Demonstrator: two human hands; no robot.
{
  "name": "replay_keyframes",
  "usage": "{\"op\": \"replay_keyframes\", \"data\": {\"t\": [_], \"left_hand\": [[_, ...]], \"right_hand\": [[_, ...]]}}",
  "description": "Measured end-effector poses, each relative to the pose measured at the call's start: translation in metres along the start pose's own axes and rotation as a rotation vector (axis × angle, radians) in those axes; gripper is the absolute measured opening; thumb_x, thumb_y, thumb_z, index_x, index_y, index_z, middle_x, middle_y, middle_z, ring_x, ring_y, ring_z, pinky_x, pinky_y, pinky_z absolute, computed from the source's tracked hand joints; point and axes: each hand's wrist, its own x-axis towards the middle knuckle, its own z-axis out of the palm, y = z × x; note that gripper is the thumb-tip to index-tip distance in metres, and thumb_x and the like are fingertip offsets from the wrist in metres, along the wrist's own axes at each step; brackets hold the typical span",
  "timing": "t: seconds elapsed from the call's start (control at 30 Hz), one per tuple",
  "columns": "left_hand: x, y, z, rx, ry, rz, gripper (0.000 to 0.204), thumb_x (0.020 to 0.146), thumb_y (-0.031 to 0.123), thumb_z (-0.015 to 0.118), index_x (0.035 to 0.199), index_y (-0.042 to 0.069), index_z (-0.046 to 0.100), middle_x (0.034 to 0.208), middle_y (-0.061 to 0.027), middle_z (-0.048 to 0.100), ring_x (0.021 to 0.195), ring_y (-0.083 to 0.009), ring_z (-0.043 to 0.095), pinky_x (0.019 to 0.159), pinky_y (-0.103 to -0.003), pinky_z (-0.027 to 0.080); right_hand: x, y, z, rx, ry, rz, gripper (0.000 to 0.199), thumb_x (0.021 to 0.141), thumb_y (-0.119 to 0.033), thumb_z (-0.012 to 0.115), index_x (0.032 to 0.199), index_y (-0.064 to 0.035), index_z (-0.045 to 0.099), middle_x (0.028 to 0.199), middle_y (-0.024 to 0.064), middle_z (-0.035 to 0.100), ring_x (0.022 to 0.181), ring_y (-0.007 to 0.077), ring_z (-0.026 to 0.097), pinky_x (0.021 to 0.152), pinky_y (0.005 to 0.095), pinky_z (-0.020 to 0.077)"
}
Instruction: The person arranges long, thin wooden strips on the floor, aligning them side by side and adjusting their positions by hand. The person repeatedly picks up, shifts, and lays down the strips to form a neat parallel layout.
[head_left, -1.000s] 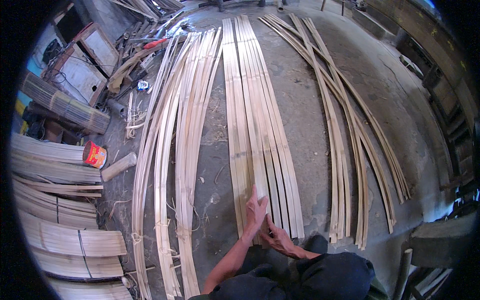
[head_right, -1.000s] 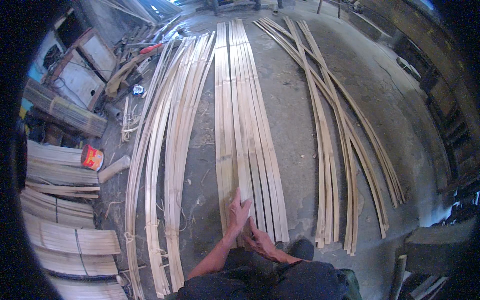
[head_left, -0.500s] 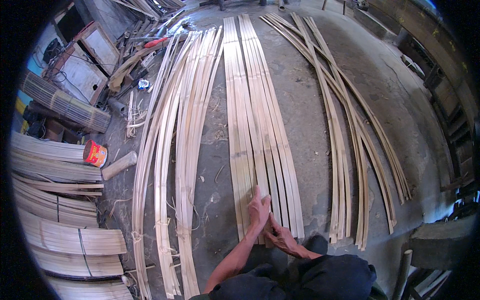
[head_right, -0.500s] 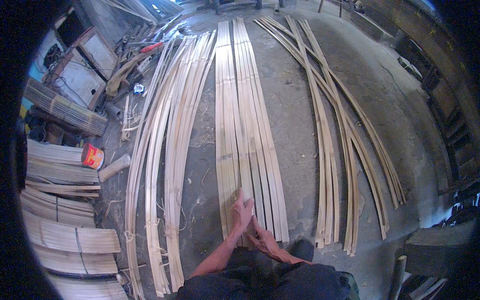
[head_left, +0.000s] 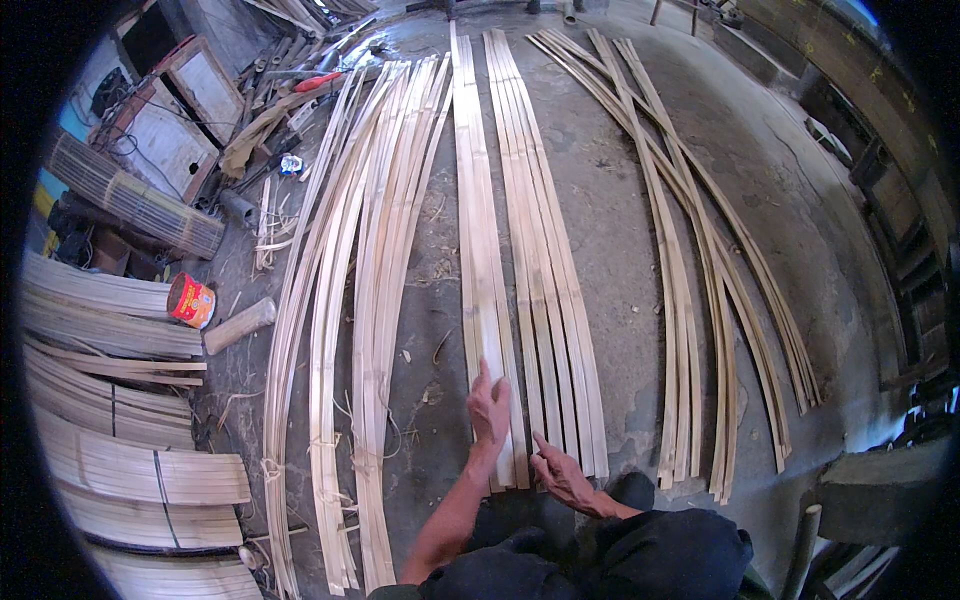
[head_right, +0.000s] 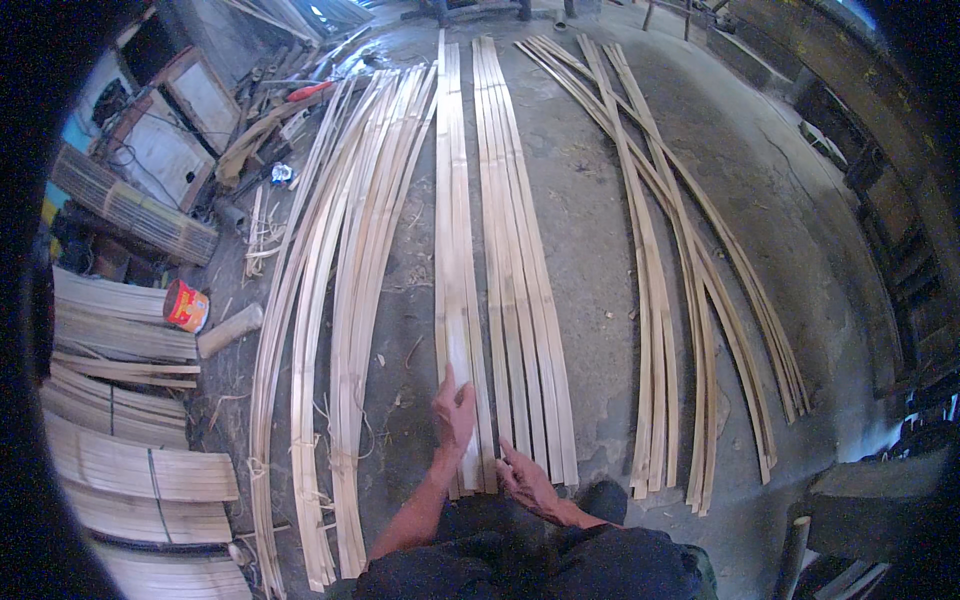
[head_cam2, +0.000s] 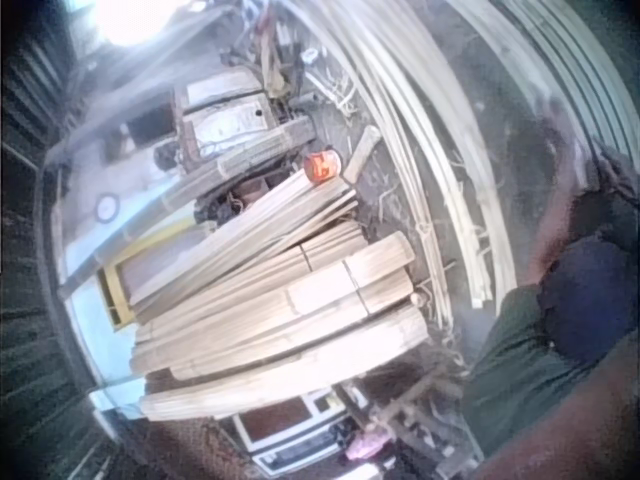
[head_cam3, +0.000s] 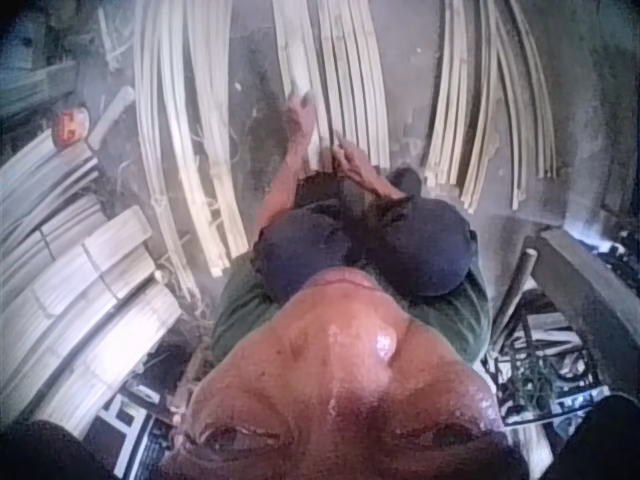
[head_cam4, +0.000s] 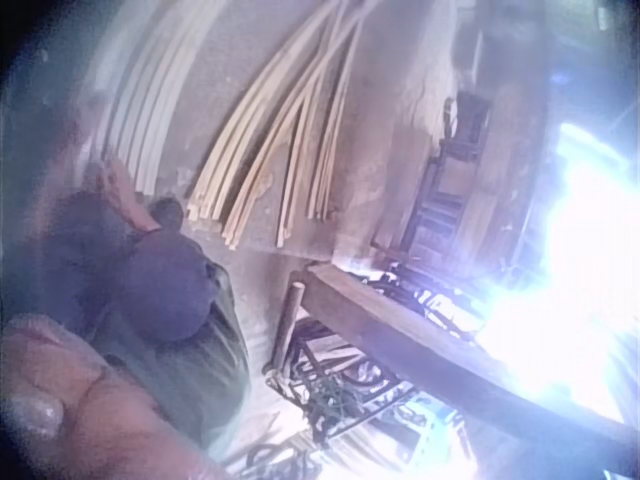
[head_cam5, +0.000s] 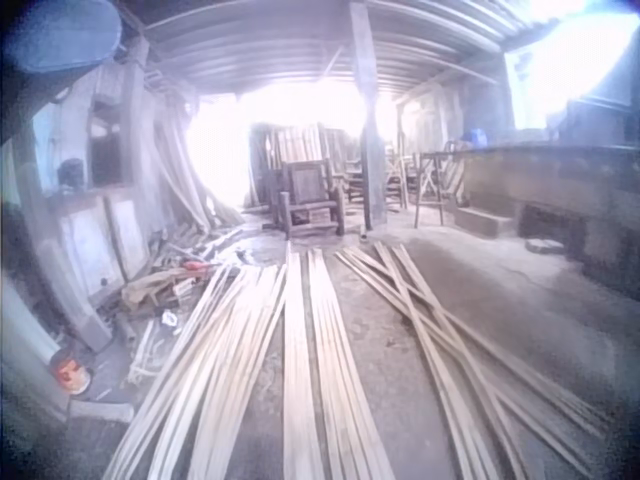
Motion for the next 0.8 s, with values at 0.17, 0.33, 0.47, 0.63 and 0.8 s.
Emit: {"op": "replay_keyframes", "data": {"t": [0.17,0.33,0.47,0.63,0.8], "left_hand": [[0.010,-0.035,-0.027,0.111,0.007,0.027,0.060,0.087,0.014,0.061,0.140,-0.007,0.043,0.100,-0.0292,0.063,0.092,-0.0399,0.064,0.081,-0.044,0.049],[0.001,-0.044,-0.037,0.122,-0.020,-0.012,0.058,0.087,0.014,0.060,0.139,-0.008,0.045,0.101,-0.0304,0.063,0.091,-0.0412,0.064,0.080,-0.045,0.050],[0.000,-0.058,-0.033,0.132,0.000,0.028,0.058,0.087,0.015,0.061,0.138,-0.008,0.045,0.100,-0.0292,0.064,0.090,-0.0417,0.064,0.080,-0.045,0.050],[-0.006,-0.032,-0.030,0.052,0.026,0.065,0.057,0.089,0.014,0.062,0.140,-0.005,0.044,0.100,-0.0270,0.065,0.087,-0.0408,0.065,0.078,-0.045,0.051],[-0.019,0.036,-0.014,-0.082,0.055,0.121,0.057,0.090,0.009,0.063,0.142,-0.003,0.042,0.101,-0.0243,0.064,0.084,-0.0355,0.066,0.072,-0.042,0.052]], "right_hand": [[0.001,0.016,0.005,-0.044,0.017,-0.038,0.046,0.103,-0.021,0.048,0.145,-0.0017,0.041,0.091,0.0075,0.057,0.076,0.0135,0.057,0.069,0.0285,0.0495],[0.004,0.026,0.003,0.184,-0.078,0.109,0.038,0.103,-0.021,0.049,0.136,-0.0015,0.052,0.095,0.0092,0.059,0.078,0.0144,0.059,0.070,0.0293,0.0503],[0.003,0.029,0.006,0.224,-0.071,0.101,0.035,0.103,-0.020,0.050,0.133,-0.0023,0.055,0.095,0.0091,0.060,0.078,0.0144,0.059,0.071,0.0296,0.0506],[0.003,0.016,-0.002,-0.045,0.017,-0.044,0.034,0.101,-0.016,0.051,0.132,-0.0021,0.056,0.094,0.0094,0.061,0.079,0.0160,0.059,0.073,0.0301,0.0498],[0.003,-0.005,-0.003,-0.119,0.100,-0.241,0.040,0.102,-0.016,0.048,0.139,-0.0031,0.048,0.096,0.0108,0.062,0.084,0.0185,0.059,0.077,0.0305,0.0488]]}}
